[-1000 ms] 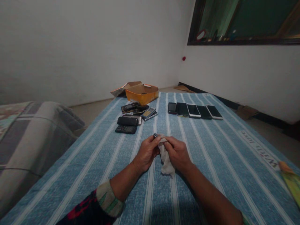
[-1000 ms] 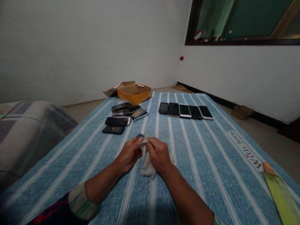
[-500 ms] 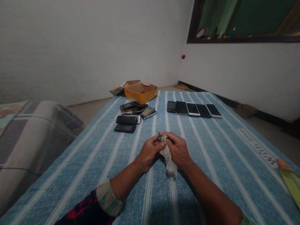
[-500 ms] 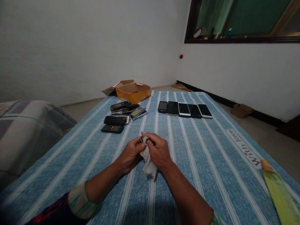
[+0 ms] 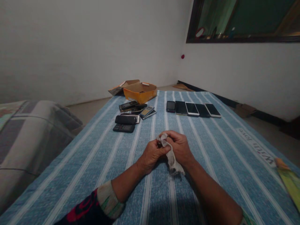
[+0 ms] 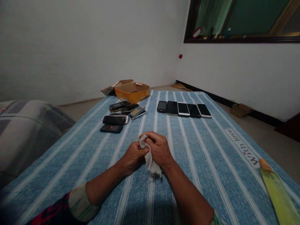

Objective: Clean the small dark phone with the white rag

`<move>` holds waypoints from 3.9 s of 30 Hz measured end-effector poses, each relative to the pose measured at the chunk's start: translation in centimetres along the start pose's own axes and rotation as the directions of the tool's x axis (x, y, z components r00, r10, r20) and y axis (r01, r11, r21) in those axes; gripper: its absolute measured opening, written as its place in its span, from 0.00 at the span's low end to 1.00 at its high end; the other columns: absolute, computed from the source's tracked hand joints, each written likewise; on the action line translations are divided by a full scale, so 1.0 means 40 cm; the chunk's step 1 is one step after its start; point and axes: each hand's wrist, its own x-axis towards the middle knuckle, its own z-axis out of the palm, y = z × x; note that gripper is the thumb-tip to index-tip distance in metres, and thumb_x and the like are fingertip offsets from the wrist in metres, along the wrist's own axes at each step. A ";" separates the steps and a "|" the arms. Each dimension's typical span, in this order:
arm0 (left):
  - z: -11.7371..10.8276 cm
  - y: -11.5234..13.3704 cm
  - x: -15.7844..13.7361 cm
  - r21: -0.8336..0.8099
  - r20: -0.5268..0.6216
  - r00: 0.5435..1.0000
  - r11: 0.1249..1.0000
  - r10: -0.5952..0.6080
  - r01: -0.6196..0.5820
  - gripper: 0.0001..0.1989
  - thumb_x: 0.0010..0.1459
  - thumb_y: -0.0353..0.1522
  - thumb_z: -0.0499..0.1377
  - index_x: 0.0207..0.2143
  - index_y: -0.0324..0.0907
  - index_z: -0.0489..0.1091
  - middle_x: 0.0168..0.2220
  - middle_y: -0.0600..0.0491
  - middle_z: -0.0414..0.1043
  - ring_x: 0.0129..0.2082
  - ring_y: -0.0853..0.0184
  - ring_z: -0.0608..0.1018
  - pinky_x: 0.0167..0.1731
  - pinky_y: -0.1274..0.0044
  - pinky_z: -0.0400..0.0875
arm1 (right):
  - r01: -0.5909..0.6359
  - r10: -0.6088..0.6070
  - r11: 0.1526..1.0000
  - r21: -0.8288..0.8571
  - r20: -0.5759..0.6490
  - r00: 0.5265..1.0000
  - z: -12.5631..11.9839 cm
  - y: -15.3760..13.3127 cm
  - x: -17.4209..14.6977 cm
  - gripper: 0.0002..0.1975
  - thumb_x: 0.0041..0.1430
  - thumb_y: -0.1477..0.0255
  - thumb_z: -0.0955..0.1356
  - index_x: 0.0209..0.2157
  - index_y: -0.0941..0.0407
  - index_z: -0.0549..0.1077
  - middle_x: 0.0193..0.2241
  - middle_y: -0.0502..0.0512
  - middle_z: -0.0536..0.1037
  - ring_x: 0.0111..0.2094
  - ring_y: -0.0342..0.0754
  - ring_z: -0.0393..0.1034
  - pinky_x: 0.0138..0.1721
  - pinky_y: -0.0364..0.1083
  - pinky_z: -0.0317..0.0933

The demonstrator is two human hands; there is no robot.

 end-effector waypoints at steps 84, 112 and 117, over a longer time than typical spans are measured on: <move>0.000 0.035 -0.003 -0.069 -0.106 0.992 0.995 0.061 -0.068 0.16 0.47 0.33 0.68 0.39 0.38 0.71 0.30 0.53 0.76 0.28 0.67 0.78 0.26 0.75 0.77 | -0.024 0.043 0.978 -0.207 0.088 0.995 -0.030 0.045 -0.001 0.22 0.56 0.76 0.64 0.52 0.51 0.71 0.46 0.52 0.77 0.46 0.48 0.72 0.50 0.48 0.64; -0.017 0.017 0.002 0.042 0.001 0.999 0.998 0.051 -0.051 0.25 0.35 0.37 0.75 0.36 0.37 0.73 0.28 0.55 0.71 0.26 0.71 0.72 0.25 0.80 0.68 | 0.369 -0.287 0.859 -0.355 0.264 0.921 -0.007 -0.007 0.000 0.17 0.53 0.84 0.61 0.36 0.56 0.77 0.35 0.55 0.77 0.39 0.47 0.70 0.43 0.47 0.63; -0.016 0.016 0.000 0.064 0.039 0.997 0.995 0.071 -0.074 0.23 0.36 0.35 0.75 0.35 0.36 0.73 0.25 0.56 0.70 0.23 0.73 0.71 0.24 0.82 0.66 | 0.324 -0.216 0.843 -0.429 0.281 0.935 -0.017 0.005 0.011 0.14 0.55 0.83 0.62 0.34 0.56 0.78 0.32 0.53 0.76 0.36 0.47 0.69 0.40 0.45 0.61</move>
